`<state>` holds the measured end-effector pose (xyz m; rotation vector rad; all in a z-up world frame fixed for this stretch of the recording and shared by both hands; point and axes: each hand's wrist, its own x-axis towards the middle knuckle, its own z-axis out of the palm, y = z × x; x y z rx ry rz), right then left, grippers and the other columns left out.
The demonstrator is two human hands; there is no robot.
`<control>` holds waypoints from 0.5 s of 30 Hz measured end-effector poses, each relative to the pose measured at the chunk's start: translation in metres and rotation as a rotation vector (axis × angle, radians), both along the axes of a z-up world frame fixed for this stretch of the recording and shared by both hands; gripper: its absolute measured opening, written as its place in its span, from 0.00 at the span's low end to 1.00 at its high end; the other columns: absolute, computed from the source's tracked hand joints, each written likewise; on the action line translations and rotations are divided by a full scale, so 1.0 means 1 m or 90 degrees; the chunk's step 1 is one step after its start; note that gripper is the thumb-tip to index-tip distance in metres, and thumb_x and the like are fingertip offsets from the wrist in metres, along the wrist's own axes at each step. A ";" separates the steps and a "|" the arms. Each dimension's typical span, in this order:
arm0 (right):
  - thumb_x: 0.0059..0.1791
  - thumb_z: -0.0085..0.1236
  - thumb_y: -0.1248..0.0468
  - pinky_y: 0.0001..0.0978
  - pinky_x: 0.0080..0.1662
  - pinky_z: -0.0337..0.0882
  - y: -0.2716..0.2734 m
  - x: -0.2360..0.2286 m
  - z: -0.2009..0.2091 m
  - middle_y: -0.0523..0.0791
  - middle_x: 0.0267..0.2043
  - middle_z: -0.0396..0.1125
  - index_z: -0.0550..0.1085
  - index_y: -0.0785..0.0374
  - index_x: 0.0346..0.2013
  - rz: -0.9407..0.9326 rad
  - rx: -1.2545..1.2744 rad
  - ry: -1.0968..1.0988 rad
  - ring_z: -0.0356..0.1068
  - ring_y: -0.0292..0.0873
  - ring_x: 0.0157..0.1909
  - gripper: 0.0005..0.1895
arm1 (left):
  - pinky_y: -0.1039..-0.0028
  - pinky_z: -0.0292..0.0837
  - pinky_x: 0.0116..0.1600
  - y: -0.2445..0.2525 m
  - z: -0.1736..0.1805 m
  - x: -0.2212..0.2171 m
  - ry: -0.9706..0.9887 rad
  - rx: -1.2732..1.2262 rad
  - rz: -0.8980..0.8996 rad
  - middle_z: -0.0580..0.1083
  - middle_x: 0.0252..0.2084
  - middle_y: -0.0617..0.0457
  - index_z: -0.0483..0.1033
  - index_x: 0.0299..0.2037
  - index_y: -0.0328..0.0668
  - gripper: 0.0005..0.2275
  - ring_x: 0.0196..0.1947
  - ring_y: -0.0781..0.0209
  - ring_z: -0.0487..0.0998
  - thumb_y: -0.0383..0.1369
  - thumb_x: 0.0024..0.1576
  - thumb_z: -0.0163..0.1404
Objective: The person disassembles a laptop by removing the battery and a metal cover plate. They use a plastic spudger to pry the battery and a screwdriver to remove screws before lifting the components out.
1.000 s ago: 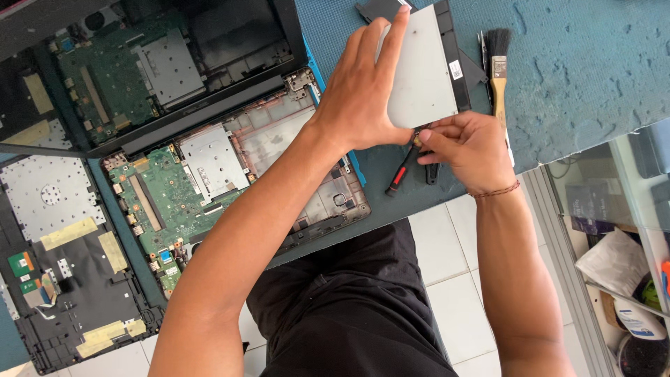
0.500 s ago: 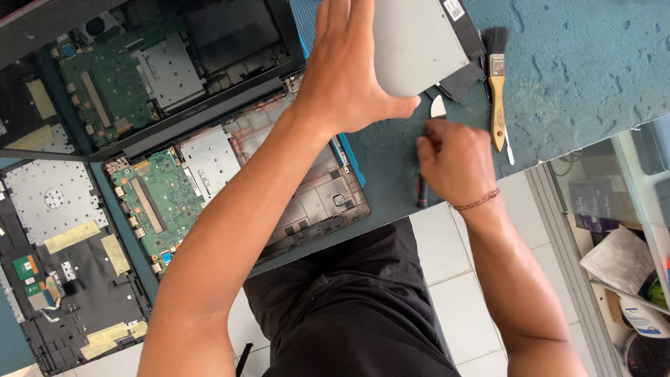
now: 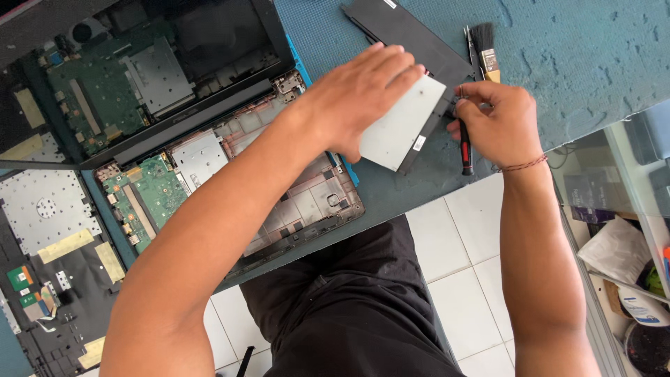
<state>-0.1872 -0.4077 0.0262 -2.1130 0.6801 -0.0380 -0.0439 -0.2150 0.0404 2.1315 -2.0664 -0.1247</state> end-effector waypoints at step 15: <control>0.49 0.45 0.65 0.28 0.37 0.66 -0.007 -0.003 -0.021 0.41 0.28 0.70 0.76 0.59 0.43 0.036 -0.143 -0.063 0.70 0.36 0.26 0.12 | 0.56 0.46 0.67 -0.048 -0.043 -0.005 -0.127 0.207 -0.056 0.58 0.59 0.56 0.51 0.64 0.48 0.59 0.59 0.44 0.58 0.31 0.14 0.72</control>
